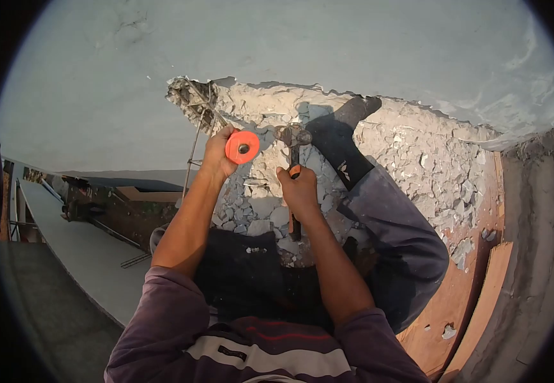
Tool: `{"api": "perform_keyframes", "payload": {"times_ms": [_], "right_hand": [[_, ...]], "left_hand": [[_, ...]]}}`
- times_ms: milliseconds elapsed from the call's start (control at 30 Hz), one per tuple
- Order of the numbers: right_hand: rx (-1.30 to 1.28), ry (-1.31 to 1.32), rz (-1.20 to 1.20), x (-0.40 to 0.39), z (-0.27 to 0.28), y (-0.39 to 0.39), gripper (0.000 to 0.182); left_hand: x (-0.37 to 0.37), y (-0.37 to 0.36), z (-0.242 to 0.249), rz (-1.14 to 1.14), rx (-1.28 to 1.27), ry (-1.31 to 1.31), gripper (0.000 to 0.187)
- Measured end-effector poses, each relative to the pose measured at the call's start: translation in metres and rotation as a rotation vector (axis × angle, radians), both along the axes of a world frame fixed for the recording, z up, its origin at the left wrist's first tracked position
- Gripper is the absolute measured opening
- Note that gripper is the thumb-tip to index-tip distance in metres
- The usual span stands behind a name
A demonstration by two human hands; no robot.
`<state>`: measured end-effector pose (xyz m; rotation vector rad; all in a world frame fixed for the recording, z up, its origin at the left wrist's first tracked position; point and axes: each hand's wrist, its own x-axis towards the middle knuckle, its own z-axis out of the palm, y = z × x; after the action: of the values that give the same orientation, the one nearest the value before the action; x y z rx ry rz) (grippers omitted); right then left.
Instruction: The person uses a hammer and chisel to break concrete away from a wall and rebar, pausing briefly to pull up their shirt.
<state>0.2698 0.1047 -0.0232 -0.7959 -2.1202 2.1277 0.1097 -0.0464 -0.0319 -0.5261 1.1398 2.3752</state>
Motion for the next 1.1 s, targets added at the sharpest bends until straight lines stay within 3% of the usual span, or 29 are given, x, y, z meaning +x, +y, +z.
{"api": "perform_keyframes", "payload": {"times_ms": [133, 233, 333, 433, 667, 900, 1100], "right_hand": [[-0.188, -0.112, 0.047, 0.005, -0.014, 0.002, 0.023], [0.029, -0.228, 0.124, 0.003, -0.041, -0.001, 0.024], [0.667, -0.236, 0.262, 0.001, -0.051, -0.013, 0.026], [0.745, -0.272, 0.343, -0.002, -0.044, -0.024, 0.028], [0.796, -0.286, 0.406, -0.008, -0.027, -0.034, 0.026], [0.820, -0.300, 0.389, 0.002, -0.027, -0.038, 0.026], [0.818, -0.252, 0.367, 0.007, -0.029, -0.037, 0.026]], "left_hand": [[0.025, -0.040, -0.014, -0.047, -0.181, 0.059, 0.016], [0.032, -0.071, -0.029, -0.092, -0.168, 0.050, 0.019], [0.023, -0.080, -0.024, -0.061, -0.109, 0.058, 0.022], [0.009, -0.079, -0.012, -0.039, -0.077, 0.140, 0.023], [-0.028, -0.079, -0.002, 0.005, 0.051, 0.235, 0.017], [-0.025, -0.101, -0.003, -0.187, -0.121, 0.134, 0.016], [-0.011, -0.090, 0.002, -0.070, -0.070, 0.114, 0.014]]}}
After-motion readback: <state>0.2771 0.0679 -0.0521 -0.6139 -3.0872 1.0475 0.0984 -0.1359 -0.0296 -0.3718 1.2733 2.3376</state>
